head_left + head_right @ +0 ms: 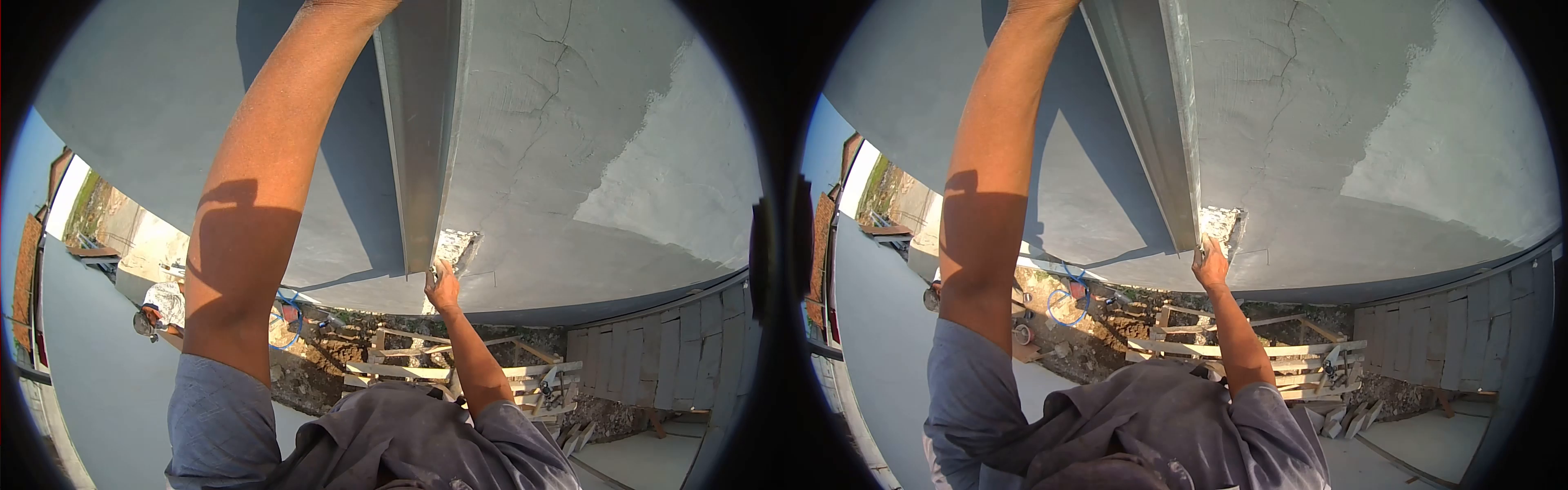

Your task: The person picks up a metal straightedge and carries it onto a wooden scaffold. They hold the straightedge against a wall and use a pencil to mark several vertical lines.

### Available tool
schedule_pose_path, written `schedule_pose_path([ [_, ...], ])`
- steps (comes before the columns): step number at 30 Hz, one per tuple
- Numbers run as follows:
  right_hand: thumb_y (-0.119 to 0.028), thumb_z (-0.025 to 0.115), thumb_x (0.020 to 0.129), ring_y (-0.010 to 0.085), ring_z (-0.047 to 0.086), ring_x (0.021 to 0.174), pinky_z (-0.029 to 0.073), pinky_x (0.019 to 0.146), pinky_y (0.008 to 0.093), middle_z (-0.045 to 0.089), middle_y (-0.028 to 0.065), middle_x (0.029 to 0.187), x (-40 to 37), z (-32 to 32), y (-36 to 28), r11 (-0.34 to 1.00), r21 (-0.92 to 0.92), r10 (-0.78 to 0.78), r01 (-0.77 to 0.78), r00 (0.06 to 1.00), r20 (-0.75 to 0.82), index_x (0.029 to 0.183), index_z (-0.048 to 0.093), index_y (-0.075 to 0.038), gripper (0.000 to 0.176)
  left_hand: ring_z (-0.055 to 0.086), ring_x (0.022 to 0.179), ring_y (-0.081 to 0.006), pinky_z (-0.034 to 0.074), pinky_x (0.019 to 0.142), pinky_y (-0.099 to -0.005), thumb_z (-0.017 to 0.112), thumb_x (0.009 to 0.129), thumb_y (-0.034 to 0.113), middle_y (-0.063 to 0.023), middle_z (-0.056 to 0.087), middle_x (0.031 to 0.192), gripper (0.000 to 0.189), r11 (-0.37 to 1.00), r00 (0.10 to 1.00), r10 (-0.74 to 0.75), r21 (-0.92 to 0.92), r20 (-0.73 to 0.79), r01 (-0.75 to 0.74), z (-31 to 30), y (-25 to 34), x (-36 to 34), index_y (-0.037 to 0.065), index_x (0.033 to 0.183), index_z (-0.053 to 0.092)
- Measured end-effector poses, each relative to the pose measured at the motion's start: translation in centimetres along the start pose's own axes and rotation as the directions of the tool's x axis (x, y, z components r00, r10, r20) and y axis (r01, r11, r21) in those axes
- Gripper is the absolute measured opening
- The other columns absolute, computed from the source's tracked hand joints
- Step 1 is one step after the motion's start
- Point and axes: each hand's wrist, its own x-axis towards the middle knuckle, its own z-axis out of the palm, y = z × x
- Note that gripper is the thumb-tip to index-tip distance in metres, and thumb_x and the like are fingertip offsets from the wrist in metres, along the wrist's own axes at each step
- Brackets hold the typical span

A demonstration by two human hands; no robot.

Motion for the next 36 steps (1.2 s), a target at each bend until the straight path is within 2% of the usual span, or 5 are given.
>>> schedule_pose_path([
  [5, -0.018, 0.067, 0.085, 0.0395, 0.060, 0.106, 0.050, 0.089, 0.0446, 0.061, 0.0169, 0.119, -0.1, -0.4, 0.3, 1.000, 0.012, 0.017, -0.018, 0.999, 0.047, 0.125, 0.058, -0.009, 0.042, 0.030, 0.138, -0.0429, 0.025, 0.114, -0.0588, 0.085, 0.069, 0.045, -0.0331, 0.036, 0.136, 0.103, 0.992, 0.996, 0.057, 0.117, -0.068, -0.048, -0.1, 0.3, 0.6, -0.015, 0.132, 0.030],
  [6, -0.018, 0.067, 0.085, 0.0398, 0.060, 0.107, 0.050, 0.089, 0.0449, 0.061, 0.0173, 0.119, -0.2, -0.1, 0.7, 1.000, 0.023, -0.001, 0.001, 1.000, 0.019, 0.126, 0.058, -0.010, 0.042, -0.001, 0.145, -0.0512, 0.014, 0.115, -0.0657, 0.080, 0.071, 0.057, -0.0380, 0.014, 0.148, 0.122, 1.000, 0.999, 0.001, -0.013, 0.034, -0.001, 0.0, -0.4, 0.8, -0.017, 0.143, 0.015],
  [18, -0.017, 0.060, 0.085, 0.0424, 0.060, 0.100, 0.050, 0.084, 0.0479, 0.060, 0.0176, 0.106, -0.1, -1.3, 0.2, 0.996, 0.038, -0.078, 0.076, 0.996, 0.032, 0.106, 0.058, -0.008, 0.023, 0.000, 0.146, -0.0488, 0.011, 0.116, -0.0637, 0.077, 0.072, 0.055, -0.0345, 0.013, 0.150, 0.120, 0.999, 0.999, -0.029, 0.030, 0.036, 0.028, -0.3, 0.3, 0.7, -0.012, 0.146, 0.010],
  [33, -0.020, 0.063, 0.084, 0.0420, 0.063, 0.097, 0.051, 0.082, 0.0500, 0.062, 0.0191, 0.104, 0.2, -1.1, 0.6, 0.998, -0.003, -0.059, 0.059, 0.998, 0.038, 0.106, 0.060, -0.011, 0.024, 0.002, 0.146, -0.0486, 0.011, 0.117, -0.0624, 0.078, 0.073, 0.051, -0.0323, 0.014, 0.152, 0.117, 0.999, 1.000, -0.010, 0.035, 0.023, 0.009, -0.4, 0.4, 0.7, -0.010, 0.146, 0.010],
  [36, -0.021, 0.067, 0.086, 0.0421, 0.060, 0.101, 0.050, 0.084, 0.0484, 0.062, 0.0184, 0.108, 0.3, -0.9, 0.7, 0.999, 0.040, -0.031, 0.030, 0.999, 0.038, 0.119, 0.061, -0.010, 0.035, 0.009, 0.143, -0.0514, 0.009, 0.116, -0.0646, 0.079, 0.071, 0.044, -0.0336, 0.024, 0.140, 0.114, 1.000, 1.000, -0.003, -0.008, 0.015, 0.003, -0.2, 0.3, 0.7, -0.011, 0.143, 0.010],
])
